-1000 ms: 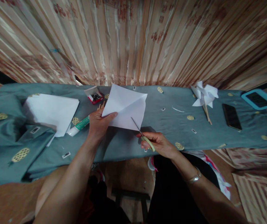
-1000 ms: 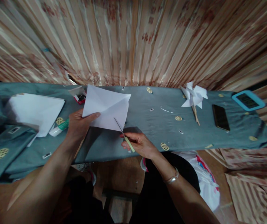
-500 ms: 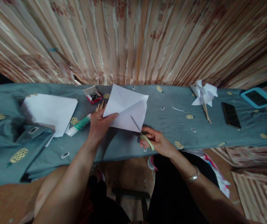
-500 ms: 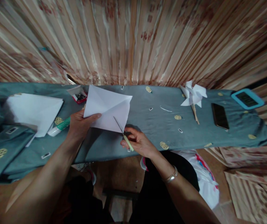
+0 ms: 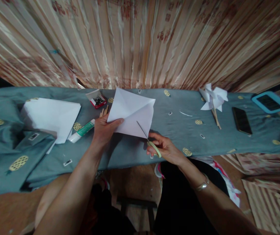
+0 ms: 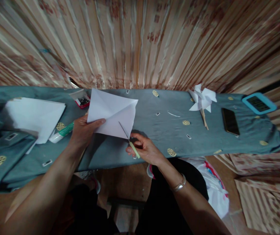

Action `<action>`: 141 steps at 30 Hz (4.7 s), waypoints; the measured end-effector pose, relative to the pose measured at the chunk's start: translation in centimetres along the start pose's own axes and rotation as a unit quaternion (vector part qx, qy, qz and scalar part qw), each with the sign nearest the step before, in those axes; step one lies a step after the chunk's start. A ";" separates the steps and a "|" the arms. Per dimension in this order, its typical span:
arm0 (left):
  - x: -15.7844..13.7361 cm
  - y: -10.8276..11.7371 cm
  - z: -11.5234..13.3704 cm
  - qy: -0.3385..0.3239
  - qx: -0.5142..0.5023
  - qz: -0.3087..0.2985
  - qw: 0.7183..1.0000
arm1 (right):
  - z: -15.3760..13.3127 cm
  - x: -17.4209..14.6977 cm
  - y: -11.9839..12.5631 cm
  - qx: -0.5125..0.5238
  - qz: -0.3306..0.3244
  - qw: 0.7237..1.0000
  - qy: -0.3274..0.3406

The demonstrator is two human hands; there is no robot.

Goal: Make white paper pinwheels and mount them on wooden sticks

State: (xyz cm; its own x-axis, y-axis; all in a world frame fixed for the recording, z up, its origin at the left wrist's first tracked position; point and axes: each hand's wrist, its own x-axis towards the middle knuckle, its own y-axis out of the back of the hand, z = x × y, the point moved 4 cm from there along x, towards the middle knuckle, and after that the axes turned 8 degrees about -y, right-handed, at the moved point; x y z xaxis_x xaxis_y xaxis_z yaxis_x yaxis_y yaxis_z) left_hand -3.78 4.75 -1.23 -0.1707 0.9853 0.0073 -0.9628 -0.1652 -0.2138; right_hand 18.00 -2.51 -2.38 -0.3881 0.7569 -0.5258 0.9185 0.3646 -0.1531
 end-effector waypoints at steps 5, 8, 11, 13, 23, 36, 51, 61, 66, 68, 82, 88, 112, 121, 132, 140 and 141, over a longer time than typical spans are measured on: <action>0.0 0.1 -0.2 0.010 -0.005 -0.005 1.000 | 0.0 -0.1 0.0 -0.017 -0.002 1.000 0.005; 0.1 0.0 -0.2 0.005 -0.007 -0.008 1.000 | -0.2 -0.2 0.0 -0.033 -0.008 0.999 0.015; 0.2 -0.1 -0.1 0.006 -0.019 -0.011 1.000 | -0.3 -0.2 -0.1 -0.041 -0.009 0.999 0.017; 0.2 -0.2 0.0 0.010 -0.020 -0.012 1.000 | -0.3 -0.2 -0.2 -0.042 -0.009 0.999 0.022; 0.0 -0.4 -0.8 0.025 -0.010 -0.031 0.999 | -0.5 -0.3 -0.4 -0.029 0.000 0.999 0.016; -0.1 -0.3 -0.7 0.021 0.000 -0.028 0.999 | 0.1 0.1 -0.1 0.002 0.020 1.000 -0.012; -0.1 -0.4 -0.7 0.036 -0.010 -0.022 0.999 | 0.2 0.2 -0.1 -0.007 0.021 1.000 0.004; -0.1 -0.3 -1.0 0.030 -0.012 -0.032 0.999 | -0.2 0.1 -0.4 0.009 0.023 1.000 -0.002; -0.2 -0.4 -0.7 0.030 -0.007 -0.028 0.999 | -0.2 0.1 -0.4 0.003 0.020 1.000 -0.008; -0.2 -0.4 -0.7 0.028 -0.006 -0.028 0.999 | -0.2 0.1 -0.4 0.004 0.023 1.000 -0.008; -0.1 -0.2 -1.0 0.016 -0.009 -0.023 1.000 | -0.2 0.2 -0.6 -0.013 0.014 1.000 -0.020; -0.1 0.8 0.2 0.005 -0.027 0.017 0.999 | -0.6 -0.9 1.2 -0.077 -0.021 0.996 -0.034; -1.2 -0.2 -0.5 0.051 0.136 -0.168 0.975 | -5.7 -1.1 4.2 -0.289 0.239 0.903 0.208; -2.0 -1.3 -0.3 0.103 -0.179 -0.048 0.977 | -6.5 0.0 5.5 0.023 0.341 0.908 0.241; -4.1 -5.4 1.0 0.044 -0.168 -0.071 0.982 | -6.1 2.3 1.2 0.084 0.283 0.929 0.224; -2.1 -2.1 1.0 -0.046 -0.033 0.056 0.997 | -5.1 1.8 -0.1 0.021 0.207 0.965 0.157; -1.8 -1.7 1.2 -0.050 -0.032 0.066 0.996 | -4.8 1.6 -0.2 0.004 0.182 0.973 0.144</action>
State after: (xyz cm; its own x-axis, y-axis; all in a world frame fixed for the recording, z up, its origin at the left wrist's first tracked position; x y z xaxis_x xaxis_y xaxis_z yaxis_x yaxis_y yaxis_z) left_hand -2.12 3.17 0.25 -0.3181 0.9453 0.0724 -0.9160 -0.2868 -0.2806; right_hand 16.84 1.23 0.80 -0.0410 0.9560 -0.2904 0.9991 0.0406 -0.0073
